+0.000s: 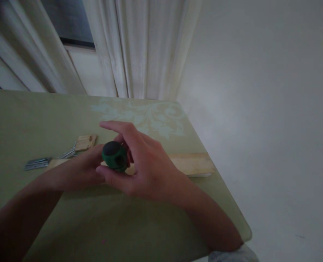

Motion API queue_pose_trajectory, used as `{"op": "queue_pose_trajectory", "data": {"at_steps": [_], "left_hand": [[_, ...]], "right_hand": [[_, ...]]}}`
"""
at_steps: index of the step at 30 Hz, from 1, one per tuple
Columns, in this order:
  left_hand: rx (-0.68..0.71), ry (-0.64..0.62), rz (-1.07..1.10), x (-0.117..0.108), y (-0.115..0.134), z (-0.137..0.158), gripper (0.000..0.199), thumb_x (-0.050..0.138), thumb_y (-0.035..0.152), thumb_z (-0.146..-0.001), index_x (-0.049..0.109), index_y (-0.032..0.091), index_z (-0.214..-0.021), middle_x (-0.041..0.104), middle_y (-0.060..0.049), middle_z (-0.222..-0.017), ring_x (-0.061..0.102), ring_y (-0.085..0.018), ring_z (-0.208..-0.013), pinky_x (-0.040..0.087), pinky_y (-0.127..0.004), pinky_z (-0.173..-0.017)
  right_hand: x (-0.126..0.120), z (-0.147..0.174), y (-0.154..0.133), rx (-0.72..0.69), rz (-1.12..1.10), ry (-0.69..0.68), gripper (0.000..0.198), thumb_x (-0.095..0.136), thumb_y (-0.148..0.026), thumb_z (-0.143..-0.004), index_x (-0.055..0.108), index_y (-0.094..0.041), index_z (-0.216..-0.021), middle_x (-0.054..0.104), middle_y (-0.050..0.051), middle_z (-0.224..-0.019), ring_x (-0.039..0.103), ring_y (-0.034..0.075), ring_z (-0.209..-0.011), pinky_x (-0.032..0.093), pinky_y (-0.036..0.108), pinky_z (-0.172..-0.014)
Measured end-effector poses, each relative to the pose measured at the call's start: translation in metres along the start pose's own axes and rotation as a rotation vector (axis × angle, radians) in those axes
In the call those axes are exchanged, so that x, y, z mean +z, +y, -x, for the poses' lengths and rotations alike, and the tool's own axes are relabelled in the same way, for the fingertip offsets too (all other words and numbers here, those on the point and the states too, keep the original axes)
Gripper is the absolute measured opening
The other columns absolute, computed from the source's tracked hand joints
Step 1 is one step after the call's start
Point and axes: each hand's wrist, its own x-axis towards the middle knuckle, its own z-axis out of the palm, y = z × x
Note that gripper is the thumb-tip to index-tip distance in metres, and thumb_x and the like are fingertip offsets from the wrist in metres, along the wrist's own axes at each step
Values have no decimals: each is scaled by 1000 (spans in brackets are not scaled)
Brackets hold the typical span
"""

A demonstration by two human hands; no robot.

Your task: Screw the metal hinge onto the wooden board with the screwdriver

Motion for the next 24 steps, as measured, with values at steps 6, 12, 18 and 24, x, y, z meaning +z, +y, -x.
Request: {"op": "queue_pose_trajectory", "data": {"at_steps": [6, 12, 18, 24], "left_hand": [[-102, -50, -60, -2, -4, 8, 55, 75, 39, -95, 55, 26, -145, 68, -8, -137, 65, -26, -127, 56, -42, -109], [-2, -14, -78, -7, 2, 8, 28, 65, 34, -103, 67, 24, -129, 73, -8, -126, 68, -25, -121, 56, -37, -105], [-36, -50, -86, -9, 1, 8, 41, 72, 36, -99, 63, 25, -137, 74, -6, -124, 69, -25, -117, 59, -36, -100], [-12, 30, -109, -7, 1, 1, 28, 74, 30, -95, 71, 24, -122, 77, -4, -114, 70, -25, -111, 58, -39, -102]], "right_hand": [[0, 0, -1, -10, 3, -26, 67, 78, -22, -89, 50, -27, -150, 69, 0, -109, 63, 13, -86, 53, 27, -76], [0, 0, -3, -13, 11, -13, 68, 73, -21, -89, 48, -28, -151, 67, 0, -110, 60, 13, -82, 52, 28, -75], [1, -1, -1, 4, 1, 17, 63, 78, -29, -93, 50, -29, -149, 67, -1, -103, 60, 13, -81, 52, 26, -73], [0, 0, -2, -3, 49, -4, 63, 73, -27, -93, 49, -28, -151, 68, 0, -108, 62, 14, -83, 52, 27, -74]]}}
